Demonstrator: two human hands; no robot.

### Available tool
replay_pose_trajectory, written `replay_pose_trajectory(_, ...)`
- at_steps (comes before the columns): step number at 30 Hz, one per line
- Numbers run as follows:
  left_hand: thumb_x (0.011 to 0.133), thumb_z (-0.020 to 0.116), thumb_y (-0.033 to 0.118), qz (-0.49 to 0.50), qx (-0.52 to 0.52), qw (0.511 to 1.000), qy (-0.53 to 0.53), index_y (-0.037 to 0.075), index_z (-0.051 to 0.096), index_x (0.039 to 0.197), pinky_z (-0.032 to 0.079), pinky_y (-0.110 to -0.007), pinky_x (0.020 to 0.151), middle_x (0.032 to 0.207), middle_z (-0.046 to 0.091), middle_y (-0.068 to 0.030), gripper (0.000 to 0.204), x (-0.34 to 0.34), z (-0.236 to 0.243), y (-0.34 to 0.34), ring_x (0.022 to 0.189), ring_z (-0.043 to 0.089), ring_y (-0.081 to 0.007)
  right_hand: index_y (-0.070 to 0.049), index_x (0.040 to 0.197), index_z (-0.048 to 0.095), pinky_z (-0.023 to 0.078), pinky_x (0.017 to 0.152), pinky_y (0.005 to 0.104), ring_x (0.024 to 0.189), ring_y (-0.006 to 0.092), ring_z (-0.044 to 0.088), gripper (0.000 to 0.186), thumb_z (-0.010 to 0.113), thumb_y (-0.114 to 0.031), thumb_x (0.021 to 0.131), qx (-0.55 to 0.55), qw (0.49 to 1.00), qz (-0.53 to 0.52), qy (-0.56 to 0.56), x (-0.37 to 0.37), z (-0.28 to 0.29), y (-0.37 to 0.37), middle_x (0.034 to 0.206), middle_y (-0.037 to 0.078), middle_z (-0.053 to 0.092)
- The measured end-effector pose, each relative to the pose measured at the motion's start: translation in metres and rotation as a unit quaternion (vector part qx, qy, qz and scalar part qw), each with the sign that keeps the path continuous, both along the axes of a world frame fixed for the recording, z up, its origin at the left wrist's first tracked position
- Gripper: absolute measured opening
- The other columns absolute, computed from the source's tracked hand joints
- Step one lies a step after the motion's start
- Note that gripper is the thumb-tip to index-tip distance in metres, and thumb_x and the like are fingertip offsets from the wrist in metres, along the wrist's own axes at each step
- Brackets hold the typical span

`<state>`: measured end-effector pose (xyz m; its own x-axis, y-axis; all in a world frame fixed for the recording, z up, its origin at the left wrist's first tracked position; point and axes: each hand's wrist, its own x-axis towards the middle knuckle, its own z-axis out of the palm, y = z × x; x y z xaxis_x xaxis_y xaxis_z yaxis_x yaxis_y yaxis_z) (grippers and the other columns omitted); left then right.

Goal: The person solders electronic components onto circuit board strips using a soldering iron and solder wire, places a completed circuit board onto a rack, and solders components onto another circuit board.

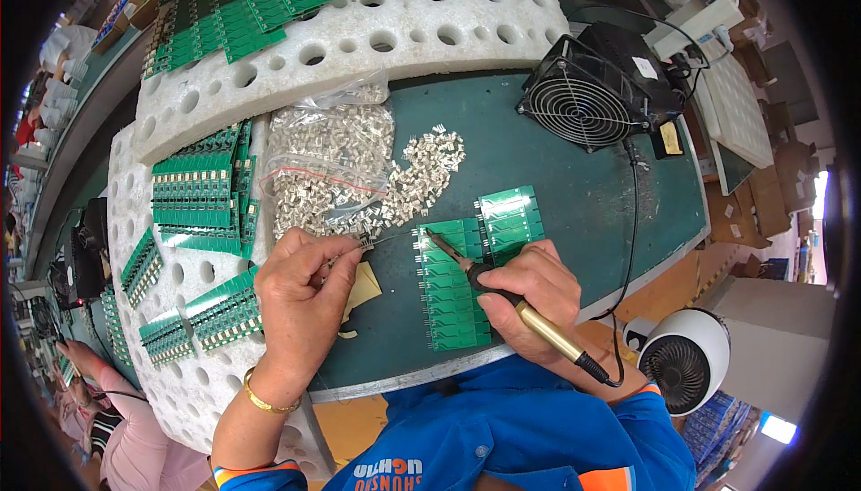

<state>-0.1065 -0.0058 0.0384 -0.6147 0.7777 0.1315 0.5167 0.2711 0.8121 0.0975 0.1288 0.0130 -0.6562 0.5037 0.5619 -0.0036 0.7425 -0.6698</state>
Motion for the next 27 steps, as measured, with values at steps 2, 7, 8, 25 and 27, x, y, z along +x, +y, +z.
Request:
replay_pose_trajectory(2,0.079,0.076,-0.002,-0.002,-0.003,1.0,0.0,0.002,0.073,0.087,0.034,-0.024,0.053,0.07,0.053,-0.0012,0.009,0.0001,-0.0005,0.001,0.059,0.044,-0.0085,-0.004,0.089,0.069,0.041,0.064,0.0346,0.058,0.0226,0.056,0.022,0.081,-0.015,0.075,-0.002,1.0,-0.001,-0.002,-0.0004,-0.0007,0.0004,0.07,0.007,0.061)
replay_pose_trajectory(7,0.079,0.075,-0.002,-0.023,-0.007,0.999,0.041,0.002,0.074,0.09,0.038,-0.025,0.05,0.07,0.055,-0.0037,0.012,-0.0008,-0.0027,0.0025,0.056,0.048,-0.0104,-0.004,0.089,0.069,0.041,0.063,0.034,0.058,0.0228,0.055,0.022,0.08,-0.017,0.075,0.016,1.0,0.004,0.003,-0.0018,-0.0027,0.0026,0.069,0.006,0.06)
replay_pose_trajectory(8,0.079,0.075,-0.002,-0.024,-0.007,0.999,0.042,0.002,0.074,0.09,0.038,-0.025,0.05,0.07,0.055,-0.0037,0.012,-0.0007,-0.0029,0.003,0.056,0.048,-0.0104,-0.004,0.089,0.069,0.041,0.063,0.034,0.058,0.0228,0.055,0.022,0.08,-0.017,0.075,0.016,1.0,0.004,0.003,-0.0017,-0.0031,0.0026,0.069,0.006,0.06)
replay_pose_trajectory(25,0.079,0.076,-0.001,-0.02,-0.017,0.999,0.047,0.003,0.074,0.09,0.039,-0.027,0.051,0.069,0.055,-0.0053,0.013,0.0002,-0.0023,0.0043,0.057,0.051,-0.0128,-0.005,0.088,0.069,0.041,0.063,0.0335,0.058,0.0224,0.054,0.021,0.081,-0.017,0.075,0.016,1.0,0.01,-0.007,-0.003,-0.0064,0.0035,0.068,0.004,0.058)
replay_pose_trajectory(27,0.078,0.076,-0.002,-0.021,-0.016,0.998,0.049,0.003,0.074,0.09,0.039,-0.027,0.051,0.069,0.055,-0.0053,0.013,0.0002,-0.0027,0.0039,0.057,0.051,-0.0129,-0.005,0.088,0.069,0.041,0.064,0.0335,0.059,0.0224,0.054,0.022,0.081,-0.017,0.075,0.015,1.0,0.011,-0.006,-0.0031,-0.0075,0.0034,0.068,0.004,0.058)
